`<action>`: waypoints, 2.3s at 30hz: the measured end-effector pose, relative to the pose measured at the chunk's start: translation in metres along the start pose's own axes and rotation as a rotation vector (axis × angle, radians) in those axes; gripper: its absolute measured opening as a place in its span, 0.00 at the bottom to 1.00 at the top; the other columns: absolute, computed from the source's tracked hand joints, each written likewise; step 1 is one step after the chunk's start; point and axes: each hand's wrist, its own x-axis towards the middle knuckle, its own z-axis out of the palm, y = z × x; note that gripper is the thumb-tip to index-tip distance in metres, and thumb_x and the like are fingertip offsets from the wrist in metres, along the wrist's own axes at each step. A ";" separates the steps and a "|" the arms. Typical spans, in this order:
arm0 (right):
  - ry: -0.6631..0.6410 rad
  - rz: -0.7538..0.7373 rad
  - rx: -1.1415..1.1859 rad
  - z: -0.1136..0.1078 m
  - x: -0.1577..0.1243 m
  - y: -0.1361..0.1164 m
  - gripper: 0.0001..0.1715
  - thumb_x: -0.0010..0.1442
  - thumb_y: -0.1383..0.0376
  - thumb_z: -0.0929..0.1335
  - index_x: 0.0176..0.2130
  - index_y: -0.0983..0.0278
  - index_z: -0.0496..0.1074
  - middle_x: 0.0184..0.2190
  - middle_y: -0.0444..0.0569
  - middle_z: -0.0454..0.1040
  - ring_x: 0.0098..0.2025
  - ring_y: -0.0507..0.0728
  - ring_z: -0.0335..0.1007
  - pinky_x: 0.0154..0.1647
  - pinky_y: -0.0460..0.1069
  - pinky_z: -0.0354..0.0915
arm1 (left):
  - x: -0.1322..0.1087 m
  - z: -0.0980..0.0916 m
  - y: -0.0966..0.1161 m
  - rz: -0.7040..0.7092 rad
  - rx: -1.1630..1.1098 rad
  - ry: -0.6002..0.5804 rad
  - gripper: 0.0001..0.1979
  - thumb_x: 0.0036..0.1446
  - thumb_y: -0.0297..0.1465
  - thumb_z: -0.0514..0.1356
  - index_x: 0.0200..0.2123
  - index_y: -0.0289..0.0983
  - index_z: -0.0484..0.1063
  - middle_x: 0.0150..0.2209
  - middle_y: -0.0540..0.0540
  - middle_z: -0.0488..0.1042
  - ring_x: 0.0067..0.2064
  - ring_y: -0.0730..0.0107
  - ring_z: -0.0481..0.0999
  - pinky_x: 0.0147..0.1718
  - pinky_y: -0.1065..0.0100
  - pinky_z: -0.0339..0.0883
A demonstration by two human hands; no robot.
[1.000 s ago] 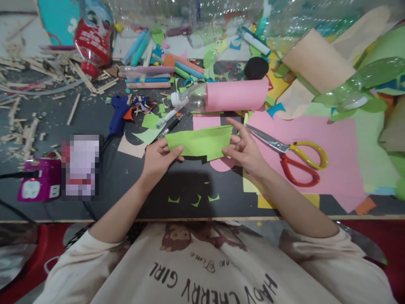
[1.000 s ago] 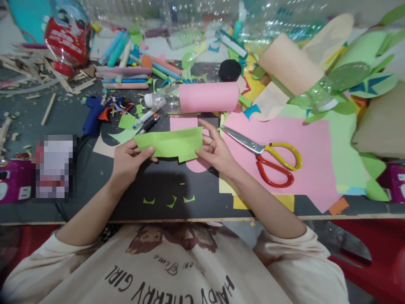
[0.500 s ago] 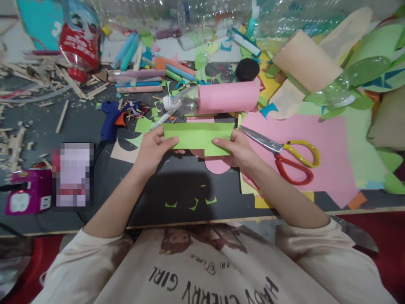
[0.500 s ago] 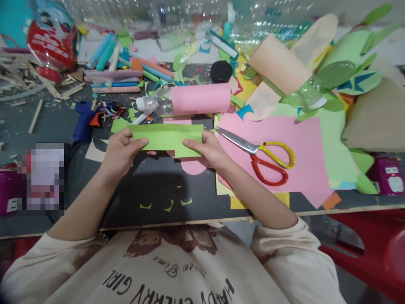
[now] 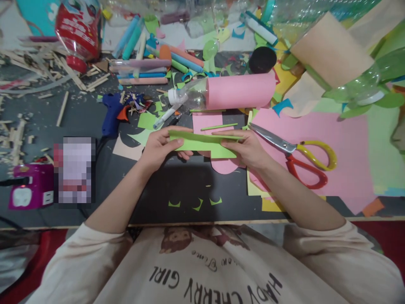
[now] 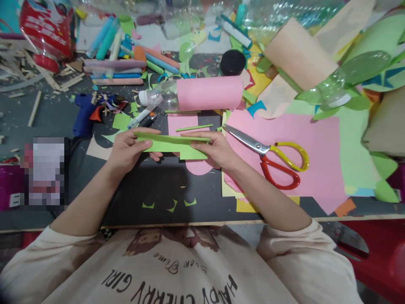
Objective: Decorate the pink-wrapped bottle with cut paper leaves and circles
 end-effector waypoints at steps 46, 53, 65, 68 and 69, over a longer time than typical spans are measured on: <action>-0.260 0.098 -0.208 0.021 -0.011 -0.010 0.17 0.55 0.53 0.72 0.35 0.64 0.74 0.21 0.38 0.66 0.20 0.47 0.55 0.21 0.44 0.52 | -0.012 0.015 0.000 0.069 0.326 -0.115 0.16 0.50 0.40 0.64 0.39 0.39 0.68 0.26 0.54 0.68 0.25 0.77 0.67 0.26 0.74 0.61; -0.327 0.123 -0.215 0.035 0.006 -0.008 0.14 0.54 0.58 0.69 0.25 0.63 0.64 0.17 0.36 0.58 0.21 0.48 0.57 0.24 0.45 0.51 | -0.008 0.013 -0.001 0.145 0.287 -0.044 0.14 0.52 0.42 0.63 0.33 0.37 0.71 0.27 0.52 0.71 0.25 0.77 0.68 0.25 0.74 0.62; -0.351 0.011 -0.168 0.044 0.017 -0.005 0.27 0.54 0.51 0.71 0.20 0.62 0.55 0.18 0.35 0.49 0.22 0.46 0.44 0.24 0.46 0.44 | -0.006 0.014 -0.005 0.301 0.382 0.091 0.08 0.56 0.35 0.60 0.33 0.36 0.73 0.27 0.51 0.74 0.28 0.75 0.72 0.28 0.74 0.65; -0.282 -0.012 -0.161 0.044 0.018 0.000 0.26 0.54 0.50 0.71 0.21 0.62 0.57 0.18 0.35 0.49 0.22 0.46 0.43 0.24 0.46 0.44 | -0.009 0.016 -0.005 0.287 0.339 0.069 0.09 0.57 0.36 0.60 0.37 0.37 0.72 0.26 0.53 0.73 0.26 0.76 0.73 0.28 0.74 0.67; -0.247 -0.020 -0.153 0.043 0.018 0.001 0.26 0.54 0.49 0.71 0.21 0.62 0.58 0.18 0.35 0.50 0.22 0.46 0.44 0.24 0.46 0.44 | -0.010 0.016 -0.005 0.275 0.312 0.063 0.10 0.57 0.37 0.61 0.39 0.37 0.72 0.25 0.53 0.73 0.25 0.76 0.73 0.28 0.74 0.68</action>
